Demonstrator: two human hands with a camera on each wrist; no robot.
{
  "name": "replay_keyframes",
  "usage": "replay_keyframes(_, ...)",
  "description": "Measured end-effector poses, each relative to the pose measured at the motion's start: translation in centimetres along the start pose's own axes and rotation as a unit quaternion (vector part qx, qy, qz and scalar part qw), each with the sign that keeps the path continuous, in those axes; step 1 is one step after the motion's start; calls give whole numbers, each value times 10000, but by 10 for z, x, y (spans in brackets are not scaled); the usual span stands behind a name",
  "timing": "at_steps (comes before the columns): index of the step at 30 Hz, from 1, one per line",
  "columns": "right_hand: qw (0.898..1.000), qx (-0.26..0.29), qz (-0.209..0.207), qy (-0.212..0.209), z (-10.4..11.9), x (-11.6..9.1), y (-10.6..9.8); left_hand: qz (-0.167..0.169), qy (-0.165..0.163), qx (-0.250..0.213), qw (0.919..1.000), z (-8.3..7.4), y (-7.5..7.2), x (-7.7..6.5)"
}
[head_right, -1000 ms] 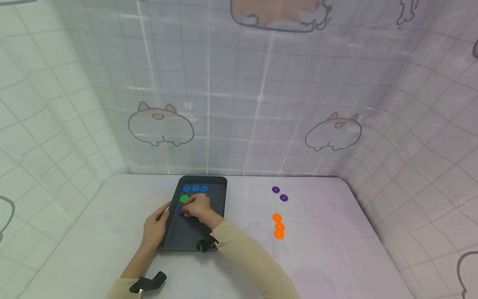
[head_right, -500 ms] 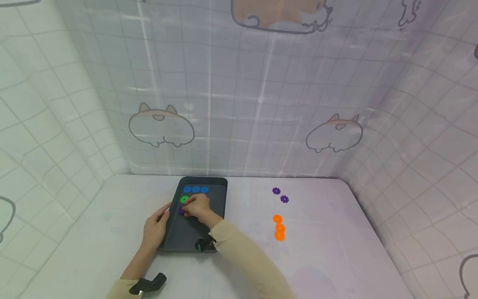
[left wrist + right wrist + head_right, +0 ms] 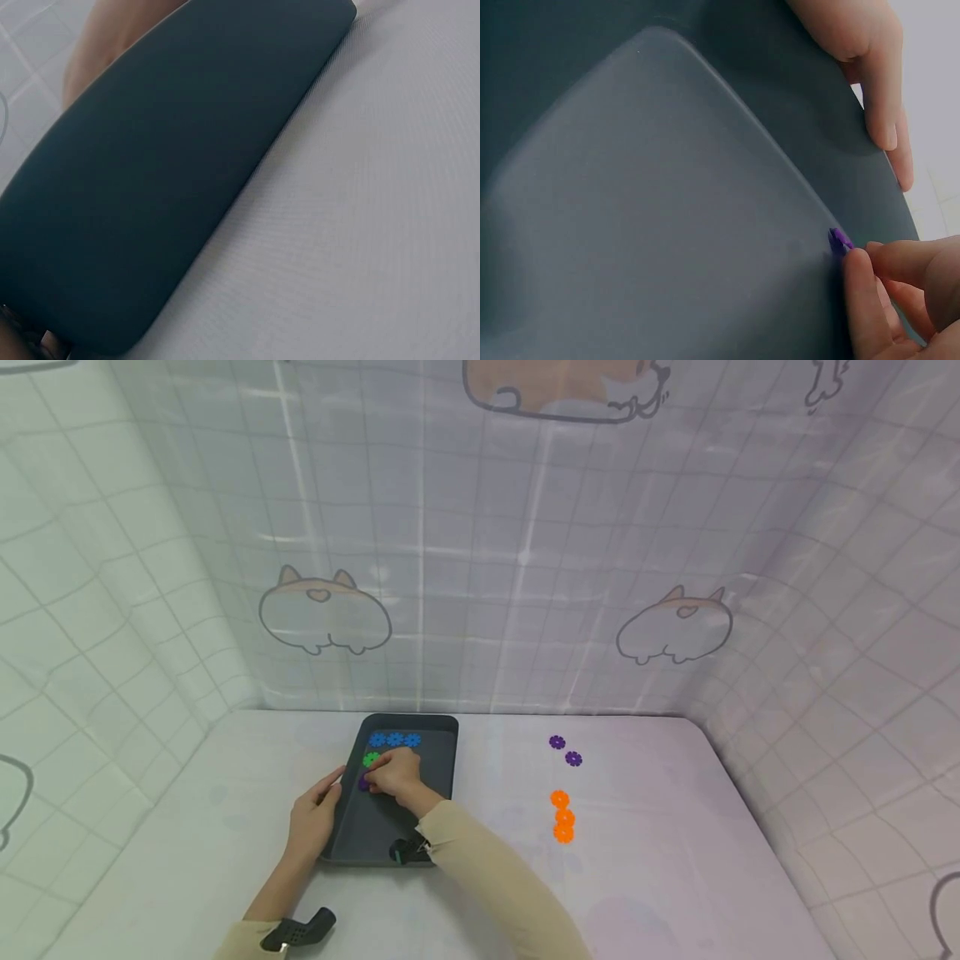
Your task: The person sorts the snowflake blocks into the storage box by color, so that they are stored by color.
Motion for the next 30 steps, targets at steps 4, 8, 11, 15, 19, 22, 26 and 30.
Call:
replay_keyframes(4, 9997, -222, -89, -105, 0, -1, 1, -30, 1, -7, 10000, 0, 0, 0)
replay_keyframes(8, 9994, -305, -158, -100, 1, 0, 2, -62, 22, 0, 10000, 0, -1, 0)
replay_keyframes(11, 9988, -411, -195, -161, 0, 1, 3, -92, 44, 12, 9999, 0, 0, 0)
replay_keyframes(15, 9976, -578, -242, -285, -1, 1, 4, -88, -14, 15, 10000, 1, 0, 0)
replay_keyframes(19, 9963, -691, -303, -402, -1, 0, 3, 19, -90, 1, 10000, 1, 1, 0)
replay_keyframes(22, 9954, -783, -323, -454, -3, 1, 5, 52, -82, 7, 10000, 2, 0, 0)
replay_keyframes(26, 9939, -916, -373, -497, -3, 2, 6, 62, -41, 3, 10000, 1, -1, 0)
replay_keyframes(30, 9923, -1021, -441, -549, -3, 4, 6, 83, -38, -5, 10000, 0, 0, 1)
Point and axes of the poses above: each hand's wrist, its own x-axis towards the middle knuckle, its own y-axis out of the palm, z = x × y, the point moved 1 cm from there along x, towards the middle knuckle, and after that the axes turned 3 degrees about -z, right-handed, at the moved point
